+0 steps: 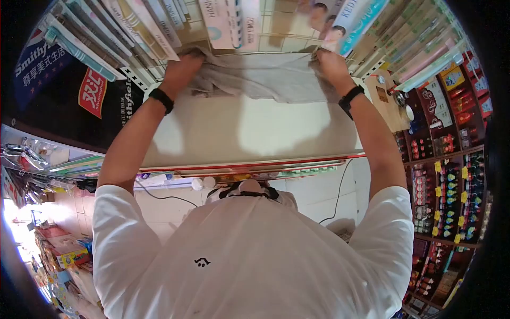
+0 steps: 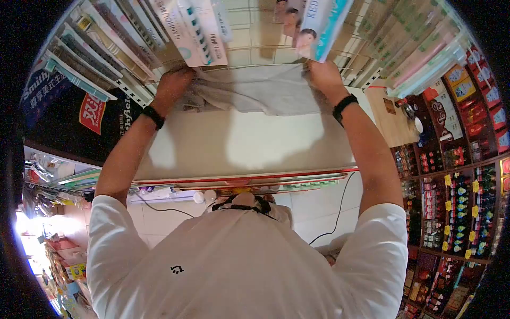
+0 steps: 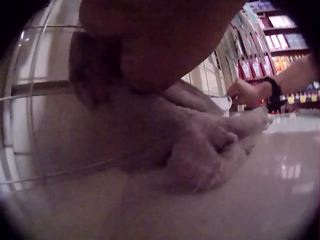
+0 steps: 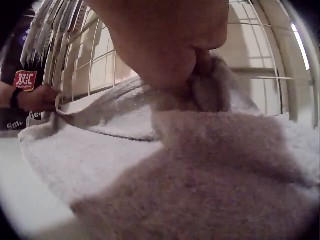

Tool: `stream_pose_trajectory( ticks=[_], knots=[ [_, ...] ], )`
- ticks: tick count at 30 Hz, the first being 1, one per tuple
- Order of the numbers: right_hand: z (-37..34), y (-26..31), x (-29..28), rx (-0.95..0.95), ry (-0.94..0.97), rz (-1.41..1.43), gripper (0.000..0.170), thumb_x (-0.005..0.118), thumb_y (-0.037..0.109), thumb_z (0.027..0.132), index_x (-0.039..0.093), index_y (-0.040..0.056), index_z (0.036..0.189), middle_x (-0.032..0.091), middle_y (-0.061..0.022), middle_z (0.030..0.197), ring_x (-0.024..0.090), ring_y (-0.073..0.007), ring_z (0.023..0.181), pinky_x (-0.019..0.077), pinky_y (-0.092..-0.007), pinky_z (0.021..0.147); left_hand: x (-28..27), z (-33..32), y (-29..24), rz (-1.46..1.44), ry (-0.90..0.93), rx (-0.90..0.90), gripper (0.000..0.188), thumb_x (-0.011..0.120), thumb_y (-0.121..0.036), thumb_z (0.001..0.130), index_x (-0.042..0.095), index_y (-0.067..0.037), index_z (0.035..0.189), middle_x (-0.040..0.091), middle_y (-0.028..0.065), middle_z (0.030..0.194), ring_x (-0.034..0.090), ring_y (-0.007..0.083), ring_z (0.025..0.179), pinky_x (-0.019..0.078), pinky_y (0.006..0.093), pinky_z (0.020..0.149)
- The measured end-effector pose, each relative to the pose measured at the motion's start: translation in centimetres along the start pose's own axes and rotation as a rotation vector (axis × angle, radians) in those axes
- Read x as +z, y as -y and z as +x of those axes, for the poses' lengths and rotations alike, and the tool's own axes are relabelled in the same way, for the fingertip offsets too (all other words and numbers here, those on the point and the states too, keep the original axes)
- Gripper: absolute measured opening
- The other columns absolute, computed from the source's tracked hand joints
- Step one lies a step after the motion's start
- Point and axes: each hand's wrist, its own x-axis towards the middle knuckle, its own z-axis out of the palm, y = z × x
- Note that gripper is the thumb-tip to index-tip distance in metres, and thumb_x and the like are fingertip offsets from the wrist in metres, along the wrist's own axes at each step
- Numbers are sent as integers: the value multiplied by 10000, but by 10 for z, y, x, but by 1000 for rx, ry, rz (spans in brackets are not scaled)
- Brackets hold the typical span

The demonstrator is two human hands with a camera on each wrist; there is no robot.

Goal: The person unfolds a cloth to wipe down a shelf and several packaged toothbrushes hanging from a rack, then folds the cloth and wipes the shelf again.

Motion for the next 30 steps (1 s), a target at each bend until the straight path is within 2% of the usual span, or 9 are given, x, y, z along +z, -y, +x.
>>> stream_pose_trajectory(
  ticks=[3,5,9,13,16,18,21,25,30],
  knots=[
    [0,-17,16,-126,-75,-58,156,604,92,907,691,-1,998,722,-220,912,718,-405,918,593,-511,805,-3,8,-11,14,-72,31,213,551,-65,935,641,-67,1128,711,153,1087,713,368,986,616,476,801],
    [2,-25,21,-170,-50,-89,183,559,81,935,679,9,1054,731,-210,949,723,-409,923,593,-518,800,-5,11,-16,199,-219,60,193,618,-70,864,695,-130,1031,711,99,986,740,273,890,607,401,713],
    [6,-24,37,0,53,-144,150,571,75,908,673,25,1006,725,-198,963,723,-393,910,588,-507,780,5,25,1,131,-35,52,226,623,-130,903,701,-122,1115,712,132,1067,719,330,961,596,430,785],
    [1,-6,24,98,-55,-144,46,624,69,857,661,47,872,711,-171,864,719,-380,837,580,-490,743,9,18,5,-498,86,-207,350,559,-313,996,650,-57,1217,706,193,1182,638,450,1078,531,506,929],
    [-19,20,-12,79,-186,19,119,656,40,846,719,40,947,710,-199,886,714,-384,816,568,-474,727,2,3,5,-485,-155,-76,284,585,-253,967,678,-58,1152,707,196,1133,654,401,1091,548,480,913],
    [-21,23,-21,100,-270,89,227,679,9,851,754,41,1064,722,-204,937,711,-386,837,561,-448,731,-5,-12,10,-101,-412,236,197,615,-197,926,702,-72,1052,713,180,1002,706,366,958,583,445,826],
    [-14,19,-17,105,-444,194,200,693,26,861,752,32,1052,734,-185,956,713,-379,854,563,-443,744,-17,-21,2,51,-252,87,127,635,-163,892,708,-100,973,699,147,861,724,333,791,596,428,700],
    [6,44,-13,86,-426,207,211,703,42,868,748,31,1075,735,-180,978,706,-390,856,566,-442,763,-43,-27,-4,-89,-231,-113,119,652,-178,895,706,-99,967,694,135,805,708,348,700,583,451,624],
    [37,52,12,-65,-66,160,127,615,60,864,674,-17,946,686,-271,954,684,-452,940,551,-506,808,-28,-28,3,-90,-381,-169,158,671,-195,890,703,-78,991,702,162,849,708,368,733,578,472,627]
  ],
)
